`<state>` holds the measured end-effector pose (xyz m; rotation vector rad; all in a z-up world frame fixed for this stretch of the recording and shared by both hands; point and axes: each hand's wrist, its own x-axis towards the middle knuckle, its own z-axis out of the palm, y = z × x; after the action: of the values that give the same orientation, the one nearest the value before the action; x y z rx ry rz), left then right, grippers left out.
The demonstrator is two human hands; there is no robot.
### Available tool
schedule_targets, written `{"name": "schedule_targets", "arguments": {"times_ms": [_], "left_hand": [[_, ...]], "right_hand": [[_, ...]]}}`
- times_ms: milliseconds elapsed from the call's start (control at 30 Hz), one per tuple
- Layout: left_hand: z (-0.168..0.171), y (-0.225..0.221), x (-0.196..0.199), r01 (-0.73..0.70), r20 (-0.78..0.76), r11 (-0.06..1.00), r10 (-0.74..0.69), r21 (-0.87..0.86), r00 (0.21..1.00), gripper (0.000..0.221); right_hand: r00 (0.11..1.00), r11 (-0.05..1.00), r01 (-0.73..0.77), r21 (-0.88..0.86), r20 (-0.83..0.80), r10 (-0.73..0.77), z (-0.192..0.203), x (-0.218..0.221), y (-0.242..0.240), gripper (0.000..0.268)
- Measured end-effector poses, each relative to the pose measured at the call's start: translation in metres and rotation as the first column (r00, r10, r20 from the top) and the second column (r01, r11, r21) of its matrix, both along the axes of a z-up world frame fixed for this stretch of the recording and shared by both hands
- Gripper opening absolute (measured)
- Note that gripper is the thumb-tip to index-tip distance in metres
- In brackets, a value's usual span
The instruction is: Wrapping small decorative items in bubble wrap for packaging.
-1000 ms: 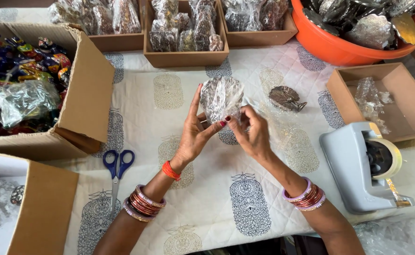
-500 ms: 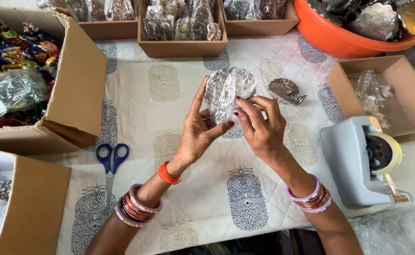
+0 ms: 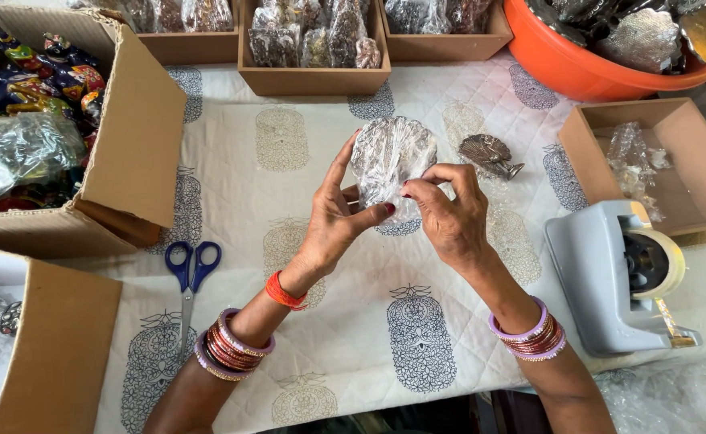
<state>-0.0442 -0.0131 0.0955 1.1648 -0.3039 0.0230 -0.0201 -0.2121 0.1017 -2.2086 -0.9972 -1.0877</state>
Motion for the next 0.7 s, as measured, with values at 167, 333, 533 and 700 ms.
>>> {"name": "schedule_targets", "arguments": {"times_ms": [167, 333, 533, 700], "left_hand": [[0.002, 0.002, 0.0, -0.009, -0.022, 1.0, 0.009, 0.01, 1.0, 0.103], [0.0, 0.004, 0.001, 0.035, -0.106, 0.998, -0.041, -0.052, 0.993, 0.1], [-0.003, 0.006, 0.002, 0.128, -0.222, 0.974, -0.169, -0.189, 0.96, 0.099], [-0.011, 0.011, 0.008, 0.184, -0.245, 0.961, -0.233, -0.208, 0.941, 0.098]], "right_hand": [[1.0, 1.0, -0.017, -0.001, -0.027, 0.017, -0.001, 0.002, -0.001, 0.032], [0.989, 0.996, -0.09, -0.029, -0.117, 0.086, 0.006, 0.001, -0.002, 0.034], [0.93, 0.959, -0.274, 0.067, -0.235, 0.282, 0.008, 0.01, -0.011, 0.037], [0.869, 0.935, -0.339, 0.104, -0.347, 0.353, 0.011, 0.012, -0.017, 0.032]]}}
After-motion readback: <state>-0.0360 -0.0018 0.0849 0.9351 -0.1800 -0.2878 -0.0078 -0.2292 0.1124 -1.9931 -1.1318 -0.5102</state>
